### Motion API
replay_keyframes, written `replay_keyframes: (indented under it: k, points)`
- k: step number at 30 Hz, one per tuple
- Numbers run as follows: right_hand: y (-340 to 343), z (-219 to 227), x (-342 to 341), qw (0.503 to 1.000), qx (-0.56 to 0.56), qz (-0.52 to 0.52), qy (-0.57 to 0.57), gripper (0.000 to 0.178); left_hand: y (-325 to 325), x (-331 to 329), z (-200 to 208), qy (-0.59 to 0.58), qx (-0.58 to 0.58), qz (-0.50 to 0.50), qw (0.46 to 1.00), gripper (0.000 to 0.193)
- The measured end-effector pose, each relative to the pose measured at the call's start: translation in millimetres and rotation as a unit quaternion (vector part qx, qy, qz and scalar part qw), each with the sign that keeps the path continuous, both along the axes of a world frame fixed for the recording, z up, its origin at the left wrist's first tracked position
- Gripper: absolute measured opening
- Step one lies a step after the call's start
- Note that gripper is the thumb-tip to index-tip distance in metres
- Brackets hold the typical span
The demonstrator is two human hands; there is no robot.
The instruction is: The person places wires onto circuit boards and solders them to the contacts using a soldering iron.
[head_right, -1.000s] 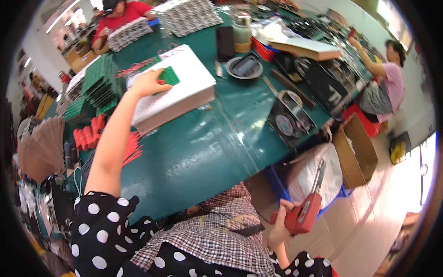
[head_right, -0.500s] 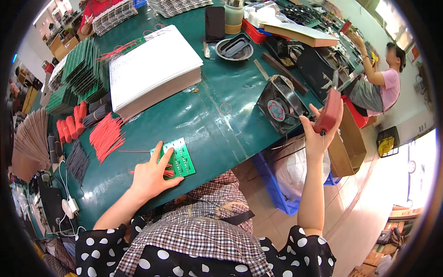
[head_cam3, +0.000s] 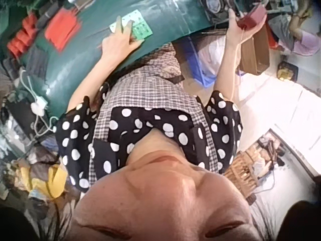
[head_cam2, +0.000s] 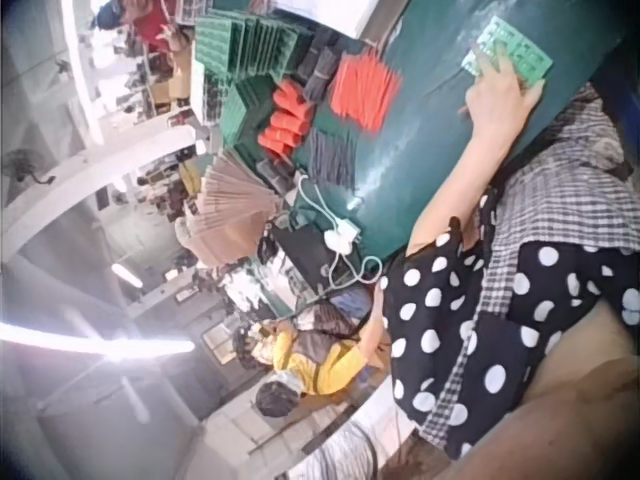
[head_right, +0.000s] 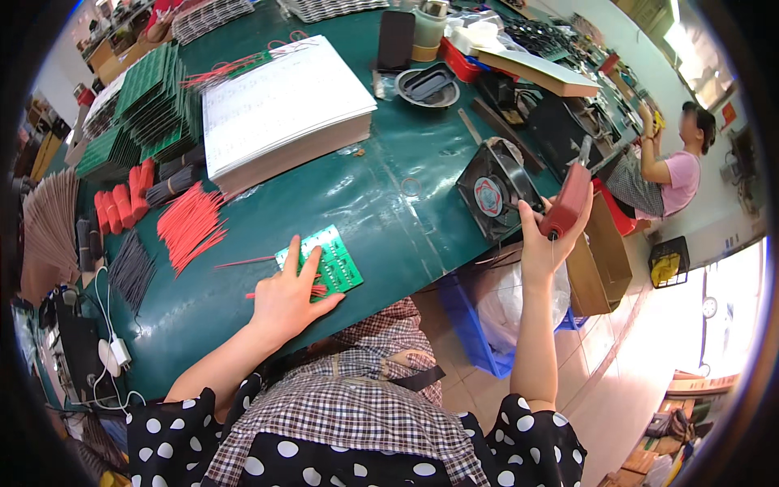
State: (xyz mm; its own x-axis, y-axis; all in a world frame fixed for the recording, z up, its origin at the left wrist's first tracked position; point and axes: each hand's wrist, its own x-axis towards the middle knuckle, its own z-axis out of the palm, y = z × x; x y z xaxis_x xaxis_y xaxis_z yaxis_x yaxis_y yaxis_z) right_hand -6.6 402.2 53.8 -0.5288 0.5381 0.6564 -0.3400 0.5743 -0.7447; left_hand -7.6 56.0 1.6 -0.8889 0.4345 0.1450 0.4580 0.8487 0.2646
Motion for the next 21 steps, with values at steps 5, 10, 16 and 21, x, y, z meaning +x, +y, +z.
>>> replay_keyframes:
  k: [5, 10, 16, 21]
  points:
    - [-52, -3, -3, 0.999, -0.027, -0.021, 0.04, 0.081, -2, 0, -2, -0.001, 0.009, -0.001, 1.0, 0.073]
    - [-126, -9, 7, 0.995, -0.088, 0.002, 0.042, 0.083, 1, 1, -1, -0.01, 0.008, -0.023, 1.0, 0.072]
    - [-163, -22, 30, 0.997, -0.029, 0.057, 0.037, 0.096, 9, 4, -3, -0.014, 0.016, -0.023, 1.0, 0.072]
    - [-159, -31, 39, 0.995, -0.053, 0.08, 0.013, 0.091, 11, 2, -8, 0.018, 0.032, -0.034, 0.999, 0.072]
